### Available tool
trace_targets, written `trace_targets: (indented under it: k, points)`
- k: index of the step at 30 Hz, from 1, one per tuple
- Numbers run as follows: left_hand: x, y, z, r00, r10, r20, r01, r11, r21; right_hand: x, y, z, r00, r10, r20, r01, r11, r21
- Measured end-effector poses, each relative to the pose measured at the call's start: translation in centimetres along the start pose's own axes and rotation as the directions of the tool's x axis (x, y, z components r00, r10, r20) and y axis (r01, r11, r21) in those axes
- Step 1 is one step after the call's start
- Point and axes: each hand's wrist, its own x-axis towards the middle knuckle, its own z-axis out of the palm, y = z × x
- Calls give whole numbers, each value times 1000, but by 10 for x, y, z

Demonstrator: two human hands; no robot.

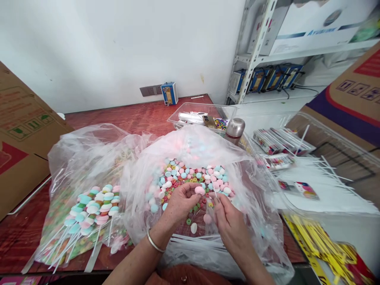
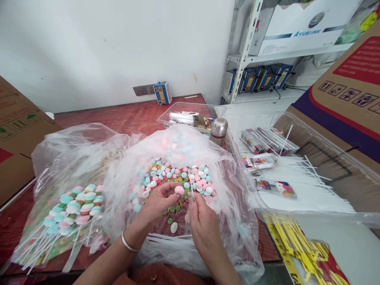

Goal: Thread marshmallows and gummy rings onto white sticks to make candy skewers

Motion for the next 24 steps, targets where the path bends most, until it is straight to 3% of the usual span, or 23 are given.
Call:
trace_targets:
  k: [8, 14, 24]
  points:
    - [4, 1, 0, 993, 33, -116, -43, 996, -79, -35, 0, -3, 968, 32, 250, -71, 986, 149]
    - [-2, 4, 2, 997, 49, -66, -54, 996, -72, -30, -7, 0, 943, 103, 316, -179, 958, 223]
    - [-7, 0, 3, 991, 124, -51, -120, 991, 60, -28, -13, 5, 886, 257, 385, -409, 826, 389]
